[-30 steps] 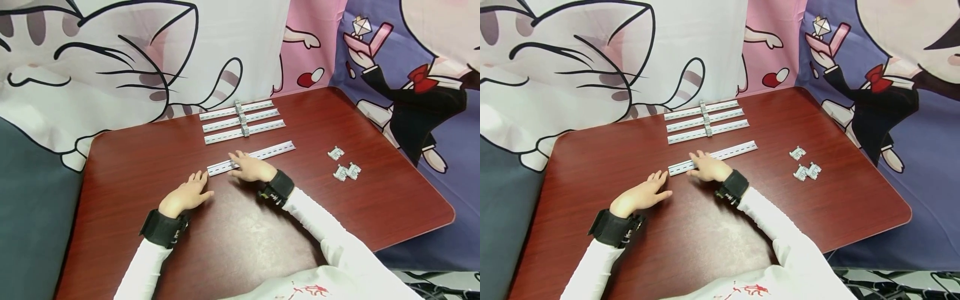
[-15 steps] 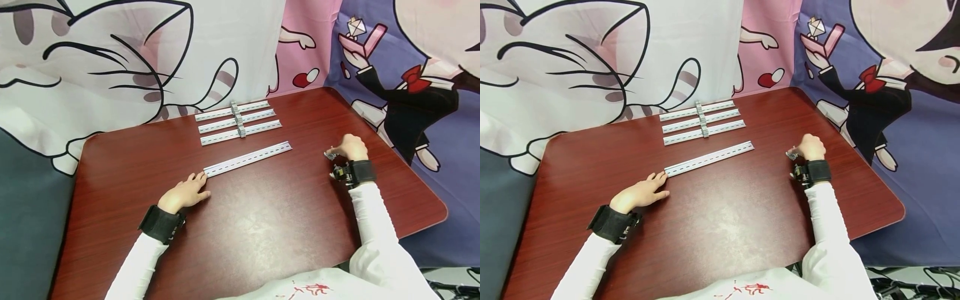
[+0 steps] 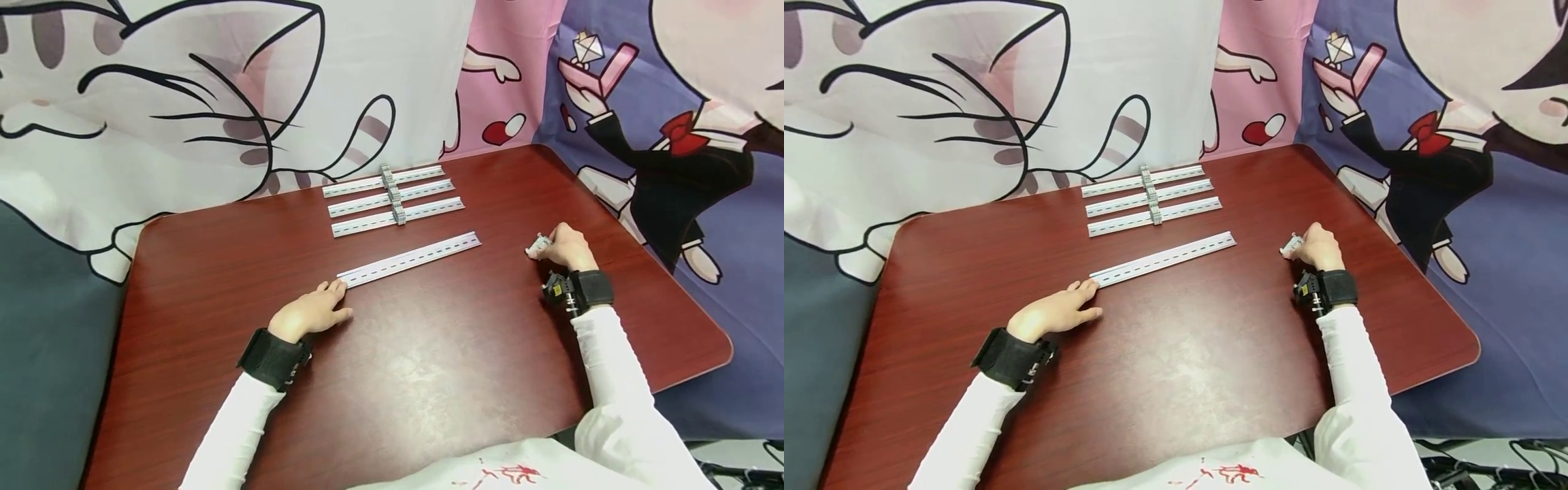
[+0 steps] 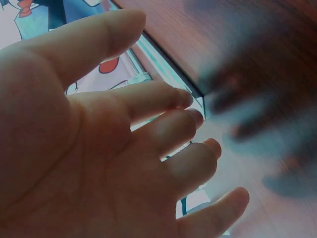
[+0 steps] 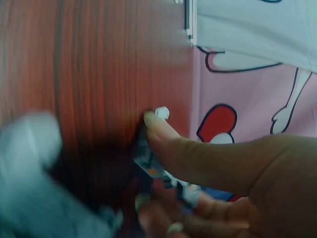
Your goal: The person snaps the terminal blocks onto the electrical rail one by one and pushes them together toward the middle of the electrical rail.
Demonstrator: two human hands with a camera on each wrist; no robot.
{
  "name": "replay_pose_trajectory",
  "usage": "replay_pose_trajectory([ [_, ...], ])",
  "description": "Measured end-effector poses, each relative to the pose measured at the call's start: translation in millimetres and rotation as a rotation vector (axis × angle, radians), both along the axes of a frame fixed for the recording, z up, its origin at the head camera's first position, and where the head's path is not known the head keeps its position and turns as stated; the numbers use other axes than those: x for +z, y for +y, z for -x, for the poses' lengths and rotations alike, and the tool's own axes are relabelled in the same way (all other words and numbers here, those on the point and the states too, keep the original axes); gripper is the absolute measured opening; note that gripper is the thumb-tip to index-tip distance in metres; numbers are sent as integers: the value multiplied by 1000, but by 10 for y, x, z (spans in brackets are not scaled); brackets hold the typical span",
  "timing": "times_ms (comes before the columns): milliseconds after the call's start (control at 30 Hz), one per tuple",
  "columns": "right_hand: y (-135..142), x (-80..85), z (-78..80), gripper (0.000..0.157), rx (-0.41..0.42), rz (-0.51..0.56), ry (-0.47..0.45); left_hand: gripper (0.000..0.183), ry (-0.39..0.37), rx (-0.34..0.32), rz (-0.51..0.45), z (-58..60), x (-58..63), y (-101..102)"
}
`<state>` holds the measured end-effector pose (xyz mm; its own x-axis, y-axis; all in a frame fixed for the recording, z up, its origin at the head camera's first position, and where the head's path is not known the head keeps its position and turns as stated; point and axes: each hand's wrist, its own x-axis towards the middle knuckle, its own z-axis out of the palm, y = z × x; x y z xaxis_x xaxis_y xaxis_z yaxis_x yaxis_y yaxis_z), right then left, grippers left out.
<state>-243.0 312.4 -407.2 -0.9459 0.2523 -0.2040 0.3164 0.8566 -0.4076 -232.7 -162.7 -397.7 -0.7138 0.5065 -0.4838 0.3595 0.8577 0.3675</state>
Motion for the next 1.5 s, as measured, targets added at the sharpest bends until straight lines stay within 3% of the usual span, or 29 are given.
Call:
replay_pose_trajectory([
  [133, -214, 18, 20, 36, 13, 19, 147, 67, -21, 23, -10, -27, 16, -19],
  [267, -563, 106, 84, 23, 99, 30, 277, 66, -30, 38, -13, -41, 49, -10],
  [367, -975, 177, 165, 18, 196, 44, 314, 65, -26, 41, -7, -45, 76, 8],
  [467, -1498, 218, 232, 14, 329, 58, 305, 66, -19, 36, 8, -41, 94, 20],
  [600, -2221, 215, 246, 18, 499, 106, 224, 66, -28, 28, 28, -31, 83, 27],
  [800, -2956, 142, 233, 32, 594, 83, 89, 67, -55, 39, 40, -23, 52, 8],
  [967, -3190, 72, 269, 41, 599, -1, 61, 67, -62, 52, 37, -9, 29, -26],
  [1500, -3445, 3, 431, 30, 600, -79, 8, 65, -50, 70, 81, -28, 34, -25],
])
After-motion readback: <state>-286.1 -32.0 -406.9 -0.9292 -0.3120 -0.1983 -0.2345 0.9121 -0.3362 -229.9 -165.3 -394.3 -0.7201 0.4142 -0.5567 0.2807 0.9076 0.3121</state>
